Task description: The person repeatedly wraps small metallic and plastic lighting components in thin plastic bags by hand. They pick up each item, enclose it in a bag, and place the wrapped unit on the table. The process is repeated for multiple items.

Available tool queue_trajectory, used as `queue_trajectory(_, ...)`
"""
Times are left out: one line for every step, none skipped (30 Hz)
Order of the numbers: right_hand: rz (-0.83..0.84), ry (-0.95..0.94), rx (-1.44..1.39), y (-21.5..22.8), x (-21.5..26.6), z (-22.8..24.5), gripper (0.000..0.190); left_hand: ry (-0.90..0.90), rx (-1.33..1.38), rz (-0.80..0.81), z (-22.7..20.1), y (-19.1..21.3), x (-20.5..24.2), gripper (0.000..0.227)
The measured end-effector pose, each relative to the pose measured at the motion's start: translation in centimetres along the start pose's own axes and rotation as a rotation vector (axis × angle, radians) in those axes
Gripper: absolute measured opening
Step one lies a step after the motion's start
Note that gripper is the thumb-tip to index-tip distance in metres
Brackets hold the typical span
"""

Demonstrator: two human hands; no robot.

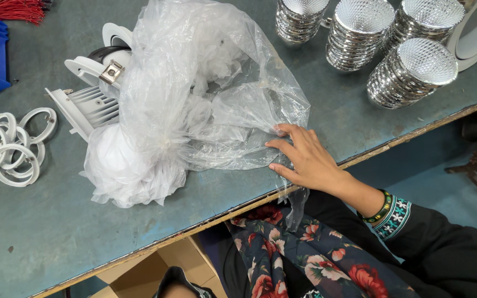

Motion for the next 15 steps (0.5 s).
queue_trajectory(0.005, -0.004, -0.002, -0.1, 0.0, 0.0, 0.047, 0.0, -0.004, -0.003, 0.3, 0.1, 0.0, 0.029)
queue_trajectory(-0.001, 0.003, 0.0, 0.0, -0.1, 0.0, 0.047, -0.002, -0.005, -0.005, 0.4, 0.2, -0.1, 0.029)
queue_trajectory(-0.006, 0.01, 0.001, 0.0, -0.1, 0.1, 0.047, -0.003, -0.011, -0.003, 0.4, 0.3, -0.2, 0.029)
queue_trajectory(-0.011, 0.015, 0.003, 0.1, 0.0, 0.1, 0.047, -0.004, -0.011, -0.001, 0.2, 0.2, -0.2, 0.029)
queue_trajectory(-0.006, 0.008, 0.004, 0.0, 0.0, 0.0, 0.047, -0.006, -0.014, -0.004, 0.0, 0.1, -0.3, 0.029)
queue_trajectory(-0.001, 0.004, 0.004, 0.0, 0.0, 0.0, 0.047, -0.007, -0.025, -0.004, -0.3, 0.1, -0.4, 0.029)
queue_trajectory(0.005, 0.0, 0.004, -0.1, 0.0, 0.0, 0.047, -0.007, -0.034, -0.008, -0.8, 0.1, -0.5, 0.029)
queue_trajectory(0.004, 0.002, 0.004, -0.1, 0.0, 0.0, 0.047, -0.018, -0.047, -0.012, -1.5, 0.4, -0.4, 0.029)
queue_trajectory(0.002, 0.003, 0.004, 0.0, 0.0, 0.0, 0.047, -0.025, -0.062, -0.016, -2.1, 0.7, -0.5, 0.029)
queue_trajectory(-0.001, 0.003, 0.004, 0.0, 0.0, 0.1, 0.047, -0.034, -0.078, -0.02, -2.7, 1.2, -0.6, 0.029)
queue_trajectory(-0.005, 0.009, 0.008, 0.0, 0.0, 0.1, 0.047, -0.057, -0.104, -0.024, -3.3, 1.7, -1.0, 0.029)
queue_trajectory(-0.008, 0.013, 0.012, 0.1, 0.0, 0.1, 0.046, -0.08, -0.131, -0.031, -3.6, 2.3, -1.4, 0.029)
queue_trajectory(-0.01, 0.018, 0.016, 0.2, 0.1, 0.1, 0.046, -0.113, -0.167, -0.041, -4.0, 2.9, -2.1, 0.029)
queue_trajectory(-0.008, 0.015, 0.014, 0.1, -0.1, 0.2, 0.046, -0.16, -0.224, -0.057, -5.0, 3.3, -2.6, 0.029)
queue_trajectory(-0.005, 0.013, 0.011, 0.0, -0.2, 0.2, 0.047, -0.208, -0.28, -0.074, -6.4, 3.5, -2.9, 0.029)
Point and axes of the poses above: each hand's wrist, its own x-axis away from the middle knuckle, its own y-axis out of the back of the hand, z = x × y, the point moved 7 cm from there along -x, towards the middle knuckle, and after that the axes turned 1 degree about z, right-handed, at the moved point
